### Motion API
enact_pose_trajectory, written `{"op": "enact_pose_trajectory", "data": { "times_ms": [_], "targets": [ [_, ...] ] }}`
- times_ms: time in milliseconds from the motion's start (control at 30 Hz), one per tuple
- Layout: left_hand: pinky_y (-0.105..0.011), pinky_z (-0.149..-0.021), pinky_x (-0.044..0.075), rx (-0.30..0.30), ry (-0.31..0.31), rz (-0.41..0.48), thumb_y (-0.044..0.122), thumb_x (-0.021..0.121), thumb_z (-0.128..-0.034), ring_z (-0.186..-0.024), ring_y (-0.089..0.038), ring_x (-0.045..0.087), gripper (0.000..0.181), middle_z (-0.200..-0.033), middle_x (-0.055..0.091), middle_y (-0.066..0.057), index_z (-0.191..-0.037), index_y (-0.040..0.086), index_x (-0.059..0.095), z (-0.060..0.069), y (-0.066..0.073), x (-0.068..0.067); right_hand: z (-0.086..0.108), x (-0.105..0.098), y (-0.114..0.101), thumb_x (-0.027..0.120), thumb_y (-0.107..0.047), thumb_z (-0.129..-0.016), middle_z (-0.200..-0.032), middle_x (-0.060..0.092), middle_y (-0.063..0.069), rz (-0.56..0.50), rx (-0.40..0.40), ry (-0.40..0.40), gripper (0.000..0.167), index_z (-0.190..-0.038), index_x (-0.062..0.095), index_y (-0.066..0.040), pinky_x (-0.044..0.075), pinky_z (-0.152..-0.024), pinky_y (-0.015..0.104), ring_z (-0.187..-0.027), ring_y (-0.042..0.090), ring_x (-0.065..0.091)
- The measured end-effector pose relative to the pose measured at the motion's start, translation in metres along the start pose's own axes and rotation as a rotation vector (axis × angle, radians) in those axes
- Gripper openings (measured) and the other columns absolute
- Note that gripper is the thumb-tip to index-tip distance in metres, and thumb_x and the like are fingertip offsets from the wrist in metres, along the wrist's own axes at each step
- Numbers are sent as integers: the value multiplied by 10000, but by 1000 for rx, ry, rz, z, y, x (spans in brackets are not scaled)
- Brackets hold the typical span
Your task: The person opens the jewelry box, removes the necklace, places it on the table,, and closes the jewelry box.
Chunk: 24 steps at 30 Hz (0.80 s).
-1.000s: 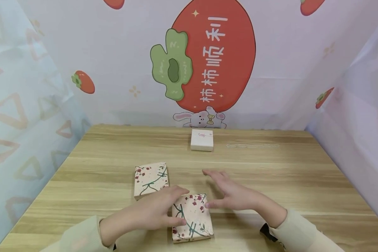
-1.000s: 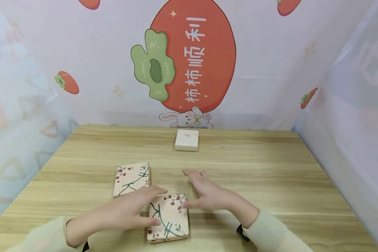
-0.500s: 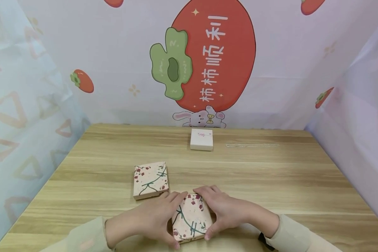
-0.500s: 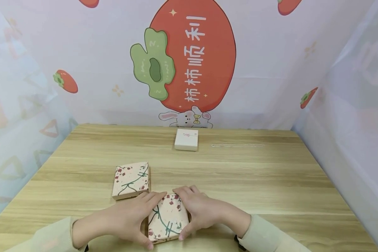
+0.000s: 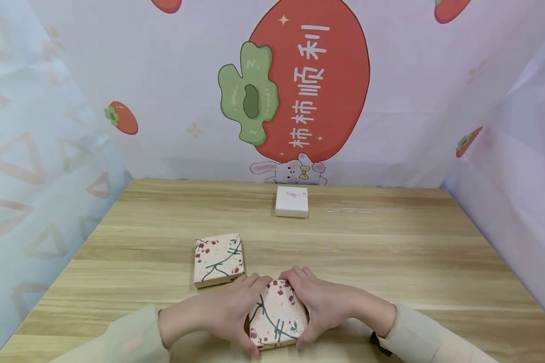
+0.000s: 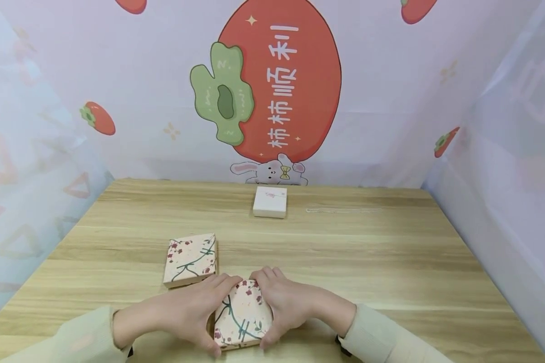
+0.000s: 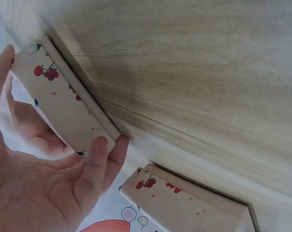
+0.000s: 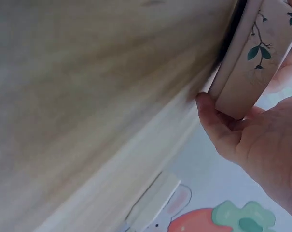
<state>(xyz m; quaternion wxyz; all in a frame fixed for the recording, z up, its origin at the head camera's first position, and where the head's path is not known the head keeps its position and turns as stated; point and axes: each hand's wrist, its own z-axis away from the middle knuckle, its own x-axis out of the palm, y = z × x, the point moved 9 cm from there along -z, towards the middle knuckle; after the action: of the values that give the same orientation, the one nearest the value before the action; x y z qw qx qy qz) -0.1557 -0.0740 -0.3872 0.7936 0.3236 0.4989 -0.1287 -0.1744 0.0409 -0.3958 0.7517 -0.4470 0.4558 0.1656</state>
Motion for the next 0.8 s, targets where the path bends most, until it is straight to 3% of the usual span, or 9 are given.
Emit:
{"op": "enact_pose_trajectory", "data": {
  "times_ms": [100, 233, 367, 600, 700, 800],
  "targets": [
    [-416, -1099, 438, 23, 23, 17, 599, 850, -638, -1293, -211, 460, 1178, -1419, 471, -70, -1524, 60, 292, -1, 2, -4, 2, -4, 3, 899, -428, -628, -1298, 402, -48, -69, 2, 8, 1049, -1433, 319, -89, 424, -1048, 249, -1167, 74, 392],
    [-441, -1134, 402, 42, 104, 74, 517, 879, -634, -1347, -220, 431, 1171, -1469, 449, -77, -1530, 58, 282, -1, 3, -20, 5, -18, 7, 897, -353, -623, -1307, 401, -32, -159, -2, 58, 1043, -1443, 299, -115, 442, -1047, 281, -1165, 99, 447],
    [-480, -1159, 364, 50, 179, 137, 469, 897, -633, -1416, -254, 364, 1177, -1535, 395, -77, -1541, 74, 261, -3, 4, -39, 9, -38, 9, 903, -314, -605, -1327, 389, -38, -171, -32, 142, 1061, -1449, 285, -137, 452, -1056, 319, -1180, 112, 468],
    [-489, -1130, 395, 66, 264, 200, 403, 903, -651, -1385, -253, 375, 1200, -1538, 357, -107, -1557, 54, 199, -10, 2, -65, 14, -69, 13, 909, -259, -619, -1407, 345, -29, -182, -80, 279, 1058, -1460, 274, -171, 460, -1043, 386, -1243, 139, 404],
    [-494, -1150, 365, 46, 286, 293, 403, 896, -685, -1439, -253, 334, 1225, -1591, 282, -94, -1586, 97, 124, -15, -3, -73, 16, -80, 19, 918, -211, -615, -1394, 361, -19, -215, -72, 331, 1060, -1458, 278, -166, 463, -1030, 397, -1235, 154, 417],
    [-463, -1138, 393, -5, 321, 447, 441, 856, -749, -1436, -216, 360, 1189, -1606, 263, -24, -1600, 185, 65, -19, -12, -80, 18, -92, 23, 923, -177, -618, -1376, 383, 9, -235, -79, 380, 1073, -1471, 274, -140, 453, -1037, 394, -1231, 181, 429]
  ]
}}
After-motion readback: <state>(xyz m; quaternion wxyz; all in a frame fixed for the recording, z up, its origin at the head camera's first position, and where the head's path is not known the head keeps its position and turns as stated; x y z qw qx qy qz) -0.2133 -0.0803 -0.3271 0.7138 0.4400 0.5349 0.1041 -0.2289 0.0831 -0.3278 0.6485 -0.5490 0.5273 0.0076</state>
